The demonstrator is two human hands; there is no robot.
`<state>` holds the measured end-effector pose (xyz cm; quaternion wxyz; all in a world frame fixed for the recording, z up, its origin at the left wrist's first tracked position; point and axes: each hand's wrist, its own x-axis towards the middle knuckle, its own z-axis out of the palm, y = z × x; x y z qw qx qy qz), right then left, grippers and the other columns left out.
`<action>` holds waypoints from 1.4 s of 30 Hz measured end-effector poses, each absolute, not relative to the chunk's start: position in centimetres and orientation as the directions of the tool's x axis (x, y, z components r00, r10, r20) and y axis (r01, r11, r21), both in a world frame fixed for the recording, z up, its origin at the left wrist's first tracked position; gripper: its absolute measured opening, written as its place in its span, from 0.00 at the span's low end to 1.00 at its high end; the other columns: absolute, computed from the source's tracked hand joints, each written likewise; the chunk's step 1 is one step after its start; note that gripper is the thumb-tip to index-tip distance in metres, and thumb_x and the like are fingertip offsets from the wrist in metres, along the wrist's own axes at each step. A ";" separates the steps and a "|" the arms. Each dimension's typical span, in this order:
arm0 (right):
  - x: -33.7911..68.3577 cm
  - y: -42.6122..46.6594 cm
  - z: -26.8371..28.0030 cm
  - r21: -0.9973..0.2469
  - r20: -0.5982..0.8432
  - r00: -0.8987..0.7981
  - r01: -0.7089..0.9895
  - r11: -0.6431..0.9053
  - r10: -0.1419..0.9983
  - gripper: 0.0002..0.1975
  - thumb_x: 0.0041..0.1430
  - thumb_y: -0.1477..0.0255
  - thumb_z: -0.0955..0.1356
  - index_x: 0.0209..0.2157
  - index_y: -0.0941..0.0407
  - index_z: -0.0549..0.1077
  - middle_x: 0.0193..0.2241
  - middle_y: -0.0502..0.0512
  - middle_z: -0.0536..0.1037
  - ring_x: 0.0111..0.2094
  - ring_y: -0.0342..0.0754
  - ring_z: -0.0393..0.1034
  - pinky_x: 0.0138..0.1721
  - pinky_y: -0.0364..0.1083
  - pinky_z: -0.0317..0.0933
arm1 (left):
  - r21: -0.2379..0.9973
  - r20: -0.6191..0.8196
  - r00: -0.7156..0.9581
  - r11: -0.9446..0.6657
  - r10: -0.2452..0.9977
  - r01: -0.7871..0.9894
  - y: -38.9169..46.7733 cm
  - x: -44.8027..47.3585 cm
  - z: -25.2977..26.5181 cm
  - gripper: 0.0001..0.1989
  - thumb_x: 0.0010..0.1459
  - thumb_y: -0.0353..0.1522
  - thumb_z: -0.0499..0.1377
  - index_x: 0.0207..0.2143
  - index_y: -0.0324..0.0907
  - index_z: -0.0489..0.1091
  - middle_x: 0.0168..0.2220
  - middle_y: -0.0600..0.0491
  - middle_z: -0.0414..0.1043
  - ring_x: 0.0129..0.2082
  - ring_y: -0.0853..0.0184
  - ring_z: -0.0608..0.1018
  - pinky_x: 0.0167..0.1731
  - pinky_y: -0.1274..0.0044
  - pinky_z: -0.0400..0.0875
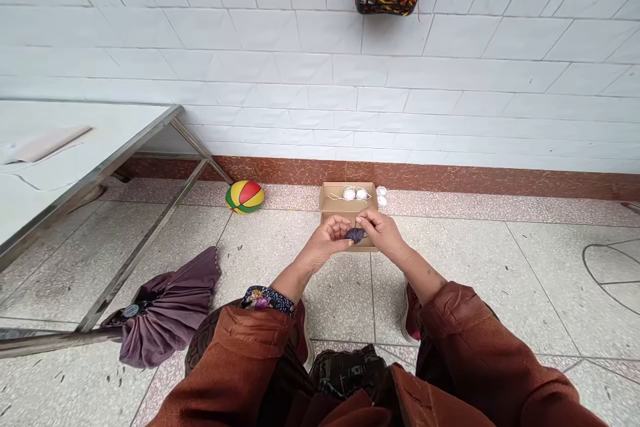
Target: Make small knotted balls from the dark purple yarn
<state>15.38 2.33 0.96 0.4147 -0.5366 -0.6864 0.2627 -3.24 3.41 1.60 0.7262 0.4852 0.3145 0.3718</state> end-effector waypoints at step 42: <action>14.1 -1.6 3.8 -0.559 0.474 -0.339 0.598 0.575 0.813 0.11 0.69 0.67 0.62 0.40 0.54 0.75 0.33 0.54 0.75 0.34 0.46 0.70 0.37 0.44 0.64 | 0.975 -0.062 0.494 0.159 0.867 -0.157 1.3 -4.5 1.3 0.21 0.44 0.28 0.69 0.42 0.42 0.69 0.36 0.55 0.73 0.37 0.69 0.74 0.41 0.75 0.65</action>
